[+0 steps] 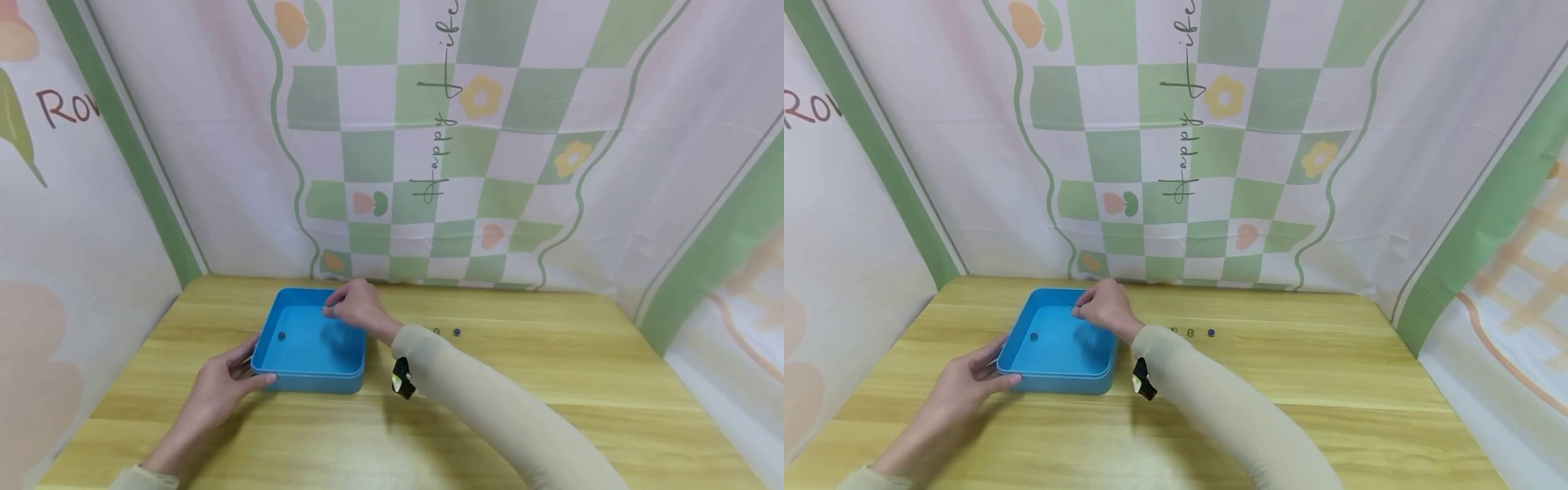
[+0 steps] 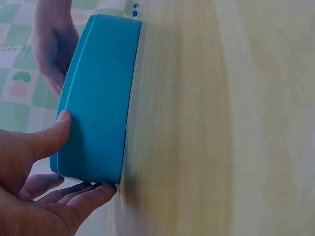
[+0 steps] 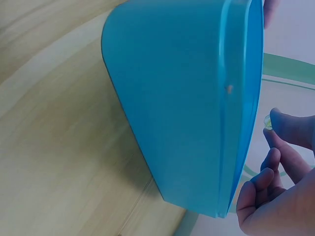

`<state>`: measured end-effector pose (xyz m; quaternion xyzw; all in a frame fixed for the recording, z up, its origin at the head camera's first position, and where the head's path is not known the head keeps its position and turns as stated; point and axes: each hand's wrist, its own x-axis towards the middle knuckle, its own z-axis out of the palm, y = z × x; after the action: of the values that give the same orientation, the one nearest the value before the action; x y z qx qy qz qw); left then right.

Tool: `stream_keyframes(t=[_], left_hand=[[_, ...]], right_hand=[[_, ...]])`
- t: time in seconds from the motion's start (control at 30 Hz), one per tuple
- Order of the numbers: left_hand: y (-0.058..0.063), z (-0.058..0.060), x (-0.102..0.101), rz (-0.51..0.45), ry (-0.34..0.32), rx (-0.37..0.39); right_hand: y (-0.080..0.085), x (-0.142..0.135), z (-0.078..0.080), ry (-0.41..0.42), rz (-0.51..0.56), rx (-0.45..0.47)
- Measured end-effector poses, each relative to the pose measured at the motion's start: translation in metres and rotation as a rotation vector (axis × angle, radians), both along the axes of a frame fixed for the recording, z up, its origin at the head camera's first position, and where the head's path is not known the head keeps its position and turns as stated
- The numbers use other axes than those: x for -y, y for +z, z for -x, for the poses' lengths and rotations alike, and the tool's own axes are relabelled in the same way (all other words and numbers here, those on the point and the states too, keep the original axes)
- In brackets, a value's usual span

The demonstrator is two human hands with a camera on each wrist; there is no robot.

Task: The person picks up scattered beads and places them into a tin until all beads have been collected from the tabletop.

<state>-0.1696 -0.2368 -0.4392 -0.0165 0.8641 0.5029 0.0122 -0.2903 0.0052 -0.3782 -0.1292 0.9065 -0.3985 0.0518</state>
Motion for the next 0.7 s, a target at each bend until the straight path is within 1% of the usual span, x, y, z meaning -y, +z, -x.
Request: stream_keyframes(t=[0.17, 0.4, 0.7], left_hand=[[0.001, -0.001, 0.000, -0.012, -0.001, 0.003], [0.002, 0.000, -0.001, -0.015, -0.002, 0.013], [0.002, 0.000, -0.001, -0.046, 0.006, 0.024]], right_hand=[[-0.002, 0.007, 0.005, 0.002, -0.003, -0.007], [-0.004, 0.015, 0.010, -0.001, -0.046, -0.020], [-0.004, 0.025, 0.009, 0.020, -0.040, 0.011]])
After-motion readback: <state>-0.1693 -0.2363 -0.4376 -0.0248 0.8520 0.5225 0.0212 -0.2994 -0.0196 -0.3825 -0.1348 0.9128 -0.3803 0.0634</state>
